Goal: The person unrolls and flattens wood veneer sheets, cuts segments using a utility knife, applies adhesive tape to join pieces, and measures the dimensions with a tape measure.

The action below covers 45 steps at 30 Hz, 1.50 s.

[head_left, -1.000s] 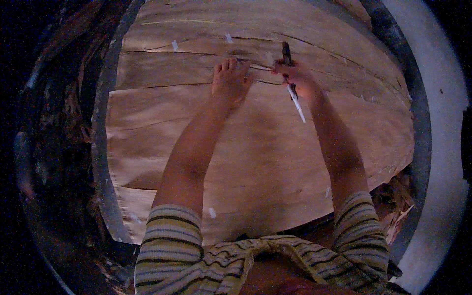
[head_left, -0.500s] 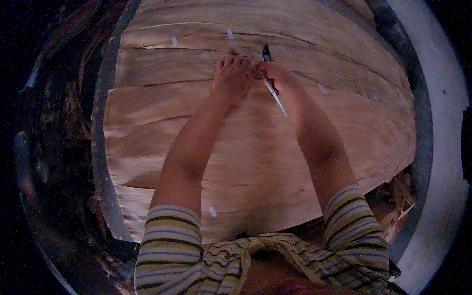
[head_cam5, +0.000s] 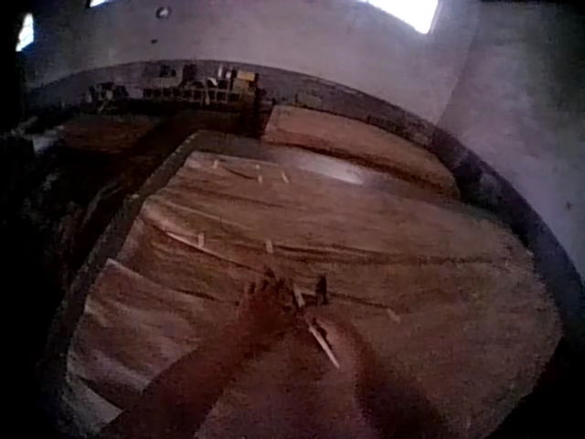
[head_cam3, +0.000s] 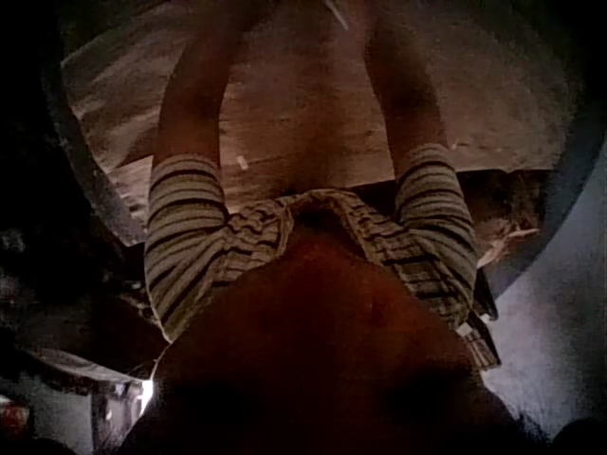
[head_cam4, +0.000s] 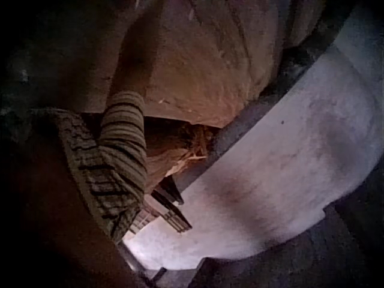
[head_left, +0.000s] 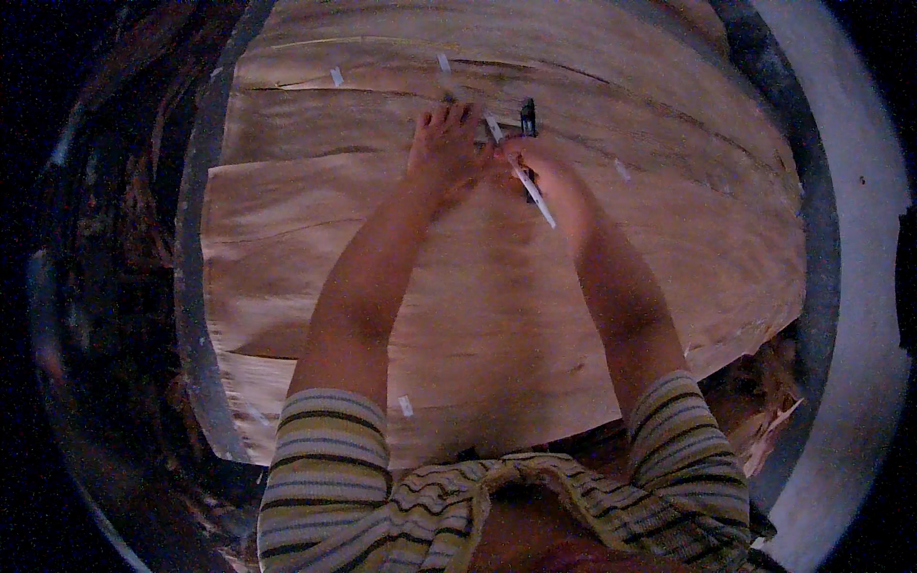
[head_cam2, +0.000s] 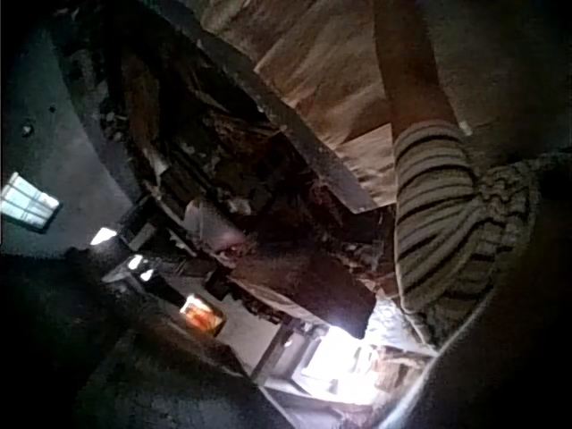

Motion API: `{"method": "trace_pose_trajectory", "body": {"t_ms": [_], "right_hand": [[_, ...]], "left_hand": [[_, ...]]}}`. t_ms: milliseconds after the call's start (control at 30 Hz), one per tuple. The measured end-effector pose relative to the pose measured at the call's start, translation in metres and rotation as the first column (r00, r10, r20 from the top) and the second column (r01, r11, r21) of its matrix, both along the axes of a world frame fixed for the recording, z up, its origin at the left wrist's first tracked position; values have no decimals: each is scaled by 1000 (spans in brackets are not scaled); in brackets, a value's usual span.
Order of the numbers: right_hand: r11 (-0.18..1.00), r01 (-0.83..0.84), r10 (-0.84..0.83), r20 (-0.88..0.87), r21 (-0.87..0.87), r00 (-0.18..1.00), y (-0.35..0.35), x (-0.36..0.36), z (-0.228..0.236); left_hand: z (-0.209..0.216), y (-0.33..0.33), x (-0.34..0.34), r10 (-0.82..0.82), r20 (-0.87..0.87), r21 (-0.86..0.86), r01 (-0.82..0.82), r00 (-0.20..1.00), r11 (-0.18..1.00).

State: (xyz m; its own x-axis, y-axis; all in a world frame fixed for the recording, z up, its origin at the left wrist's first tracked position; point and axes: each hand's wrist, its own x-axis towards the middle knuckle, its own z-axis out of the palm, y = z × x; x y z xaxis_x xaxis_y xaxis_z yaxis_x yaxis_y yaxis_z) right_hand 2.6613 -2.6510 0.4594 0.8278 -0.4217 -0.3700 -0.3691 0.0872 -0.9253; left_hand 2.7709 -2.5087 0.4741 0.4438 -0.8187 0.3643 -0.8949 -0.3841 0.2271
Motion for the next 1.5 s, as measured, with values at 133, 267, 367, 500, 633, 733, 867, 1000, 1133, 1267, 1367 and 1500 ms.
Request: {"method": "trace_pose_trajectory", "body": {"t_ms": [133, 267, 367, 500, 633, 733, 867, 1000, 1133, 1267, 1367, 1500], "right_hand": [[999, 33, -33, 2, 19, 999, -3, 12, -7], [976, 209, -198, -169, 52, 966, 11, 29, -4], [993, 110, -118, -200, -51, 973, -5, 18, -8], [995, 30, -32, -17, -95, 999, 21, 18, 11], [965, 57, -108, -185, -257, 977, 39, 13, 27], [952, 40, -114, -230, -304, 967, 33, 11, 20], [969, 20, -62, -161, -246, 985, 26, -1, 10], [926, -125, 32, -255, -357, 966, 39, -17, 21], [641, -246, -88, -388, -727, 918, -14, -35, 37], [987, 119, -126, -58, -112, 990, 29, -36, 86], [950, -44, -9, -165, -311, 986, 46, -48, 79], [905, -178, 152, -97, -388, 984, 74, -33, 64]], "left_hand": [[-18, -3, 4, 26, 55, -75, -22, 998, 997], [-34, -4, 12, 128, 30, -1, -128, 991, 992], [-7, -2, -1, 15, -18, 65, -14, 1000, 998], [-12, 11, 18, 47, -19, 122, -44, 999, 992], [-8, 7, 19, 98, -106, 145, -83, 990, 986], [5, 6, 8, 84, -81, 178, -69, 993, 982], [1, -7, 1, 110, -49, 186, -99, 993, 978], [-29, 3, 14, 7, -83, 30, -4, 997, 1000], [-17, -1, 4, 40, -53, 41, -38, 998, 998], [-15, 25, 12, -1, -25, -219, -5, 1000, 976], [-6, 64, -4, -330, -77, -101, 322, 941, 941], [-15, 171, -10, -285, -171, 143, 310, 943, 940]]}}
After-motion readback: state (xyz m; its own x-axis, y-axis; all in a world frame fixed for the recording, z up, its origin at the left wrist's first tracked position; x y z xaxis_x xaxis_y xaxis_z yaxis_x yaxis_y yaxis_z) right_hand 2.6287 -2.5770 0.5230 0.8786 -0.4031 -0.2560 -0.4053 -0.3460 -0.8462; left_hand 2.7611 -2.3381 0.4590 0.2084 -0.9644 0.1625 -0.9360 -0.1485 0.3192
